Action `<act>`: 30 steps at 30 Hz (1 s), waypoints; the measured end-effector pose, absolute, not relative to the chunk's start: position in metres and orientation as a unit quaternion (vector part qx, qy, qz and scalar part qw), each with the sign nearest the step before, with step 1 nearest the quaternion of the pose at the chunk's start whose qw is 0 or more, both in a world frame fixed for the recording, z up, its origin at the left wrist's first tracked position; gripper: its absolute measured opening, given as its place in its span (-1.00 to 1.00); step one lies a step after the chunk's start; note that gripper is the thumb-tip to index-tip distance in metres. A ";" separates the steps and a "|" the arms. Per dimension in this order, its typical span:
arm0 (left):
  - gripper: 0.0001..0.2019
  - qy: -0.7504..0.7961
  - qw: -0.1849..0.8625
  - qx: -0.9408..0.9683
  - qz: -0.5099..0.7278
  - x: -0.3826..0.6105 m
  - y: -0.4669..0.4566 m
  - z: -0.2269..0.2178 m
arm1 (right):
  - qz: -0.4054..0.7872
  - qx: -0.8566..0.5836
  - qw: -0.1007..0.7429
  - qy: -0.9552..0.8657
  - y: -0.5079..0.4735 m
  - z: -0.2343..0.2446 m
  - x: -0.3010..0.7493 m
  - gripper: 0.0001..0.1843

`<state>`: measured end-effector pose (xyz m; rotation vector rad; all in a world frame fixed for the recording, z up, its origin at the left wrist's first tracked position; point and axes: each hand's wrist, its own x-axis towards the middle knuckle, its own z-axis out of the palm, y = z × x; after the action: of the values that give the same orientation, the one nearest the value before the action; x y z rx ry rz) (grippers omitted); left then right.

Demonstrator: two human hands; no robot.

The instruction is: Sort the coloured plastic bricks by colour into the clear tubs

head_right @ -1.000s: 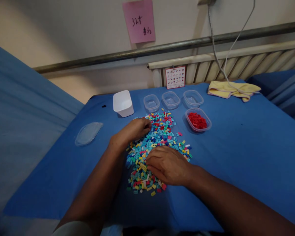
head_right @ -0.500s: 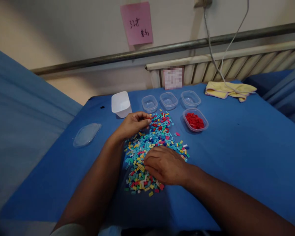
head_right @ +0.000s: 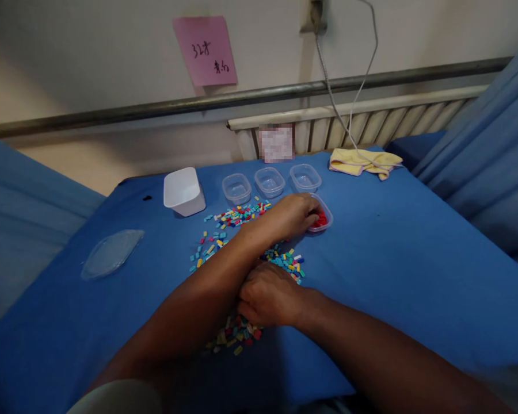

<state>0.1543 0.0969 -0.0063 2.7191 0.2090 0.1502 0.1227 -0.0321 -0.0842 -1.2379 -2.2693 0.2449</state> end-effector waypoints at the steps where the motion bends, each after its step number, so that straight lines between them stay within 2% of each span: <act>1: -0.76 0.064 0.189 0.979 0.046 0.158 0.097 -0.007 | 0.091 -0.463 0.263 -0.841 -0.032 -0.085 0.123 -0.81; 5: -0.75 0.065 0.213 0.970 0.094 0.145 0.107 -0.006 | 0.087 -0.457 0.275 -0.841 -0.031 -0.084 0.124 -0.83; 12: -0.80 0.248 0.269 0.911 0.191 0.056 0.159 0.003 | 0.136 -0.415 0.338 -0.834 -0.033 -0.080 0.124 -0.85; 17: -0.80 0.357 0.266 0.886 0.131 0.005 0.181 -0.013 | 0.143 -0.414 0.350 -0.828 -0.035 -0.082 0.123 -0.87; 21: -0.77 0.300 0.215 0.926 0.082 0.002 0.179 -0.029 | 0.153 -0.407 0.365 -0.823 -0.036 -0.082 0.123 -0.84; 27: -0.60 0.230 0.125 0.965 -0.026 0.014 0.175 -0.035 | 0.157 -0.407 0.357 -0.826 -0.037 -0.080 0.124 -0.83; 30: -0.65 0.221 0.118 0.967 -0.036 0.013 0.175 -0.033 | 0.162 -0.408 0.352 -0.827 -0.037 -0.079 0.125 -0.82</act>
<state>0.0130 0.1748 -0.0329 2.8302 0.6469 -0.1049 0.1246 -0.0375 -0.0794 -1.0559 -2.1390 0.4184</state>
